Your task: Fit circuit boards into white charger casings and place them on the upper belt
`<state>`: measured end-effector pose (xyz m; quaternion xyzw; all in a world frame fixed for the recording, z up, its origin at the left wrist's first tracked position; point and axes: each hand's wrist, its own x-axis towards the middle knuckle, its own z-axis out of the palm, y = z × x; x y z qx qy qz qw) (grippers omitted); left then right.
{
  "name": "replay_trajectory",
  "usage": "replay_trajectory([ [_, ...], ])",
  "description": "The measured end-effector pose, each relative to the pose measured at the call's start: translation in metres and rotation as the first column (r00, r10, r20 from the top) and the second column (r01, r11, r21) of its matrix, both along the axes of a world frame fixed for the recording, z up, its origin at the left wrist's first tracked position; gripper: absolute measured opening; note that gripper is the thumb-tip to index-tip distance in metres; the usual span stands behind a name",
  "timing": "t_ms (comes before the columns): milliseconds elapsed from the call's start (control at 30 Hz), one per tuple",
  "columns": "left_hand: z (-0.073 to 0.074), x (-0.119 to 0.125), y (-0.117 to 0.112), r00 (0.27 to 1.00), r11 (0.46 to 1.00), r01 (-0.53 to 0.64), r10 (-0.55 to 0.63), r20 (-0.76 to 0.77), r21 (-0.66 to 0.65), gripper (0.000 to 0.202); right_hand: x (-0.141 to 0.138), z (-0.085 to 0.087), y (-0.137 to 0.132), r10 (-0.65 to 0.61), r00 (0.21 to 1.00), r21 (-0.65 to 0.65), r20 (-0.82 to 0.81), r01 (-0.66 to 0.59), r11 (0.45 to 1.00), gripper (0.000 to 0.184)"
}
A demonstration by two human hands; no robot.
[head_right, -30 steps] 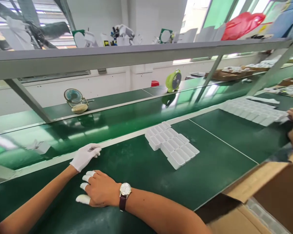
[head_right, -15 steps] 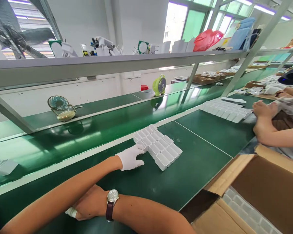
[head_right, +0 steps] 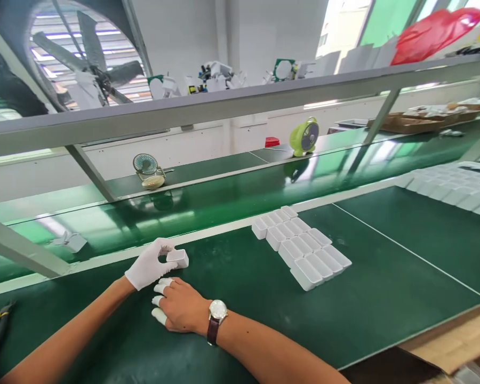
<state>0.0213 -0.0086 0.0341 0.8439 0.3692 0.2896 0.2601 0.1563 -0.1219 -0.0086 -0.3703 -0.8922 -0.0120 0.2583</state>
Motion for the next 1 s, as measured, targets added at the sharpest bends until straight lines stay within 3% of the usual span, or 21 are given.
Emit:
replay_trajectory([
  [133,-0.01,-0.018,-0.004,0.995,0.997,0.014,-0.007,0.099,-0.071,0.055,0.0,-0.003,-0.001,0.043,0.999,-0.006,-0.026,-0.043,0.999,0.023],
  [267,-0.015,-0.022,-0.006,0.995,0.999,0.043,-0.043,0.095,0.008,0.067,-0.001,-0.003,-0.004,0.094,0.994,-0.023,-0.05,-0.095,0.995,0.023],
  [433,-0.017,-0.021,0.001,0.997,0.998,0.046,-0.049,0.054,0.043,0.062,-0.003,0.003,-0.009,0.143,0.988,-0.034,-0.052,-0.144,0.989,0.027],
  [633,-0.028,-0.012,0.01,0.997,1.0,-0.01,0.01,0.077,0.005,0.062,-0.006,0.002,-0.015,0.087,0.996,-0.09,-0.024,-0.089,0.992,0.042],
  [833,-0.044,-0.011,0.011,0.995,0.991,0.02,-0.007,0.099,-0.133,0.067,-0.004,-0.006,-0.013,0.105,0.99,-0.112,0.091,-0.094,0.989,0.04],
  [1000,-0.045,-0.017,0.011,0.968,0.988,0.048,-0.01,0.249,-0.145,0.065,-0.001,-0.017,-0.007,0.149,0.981,-0.091,0.127,-0.138,0.986,0.041],
])
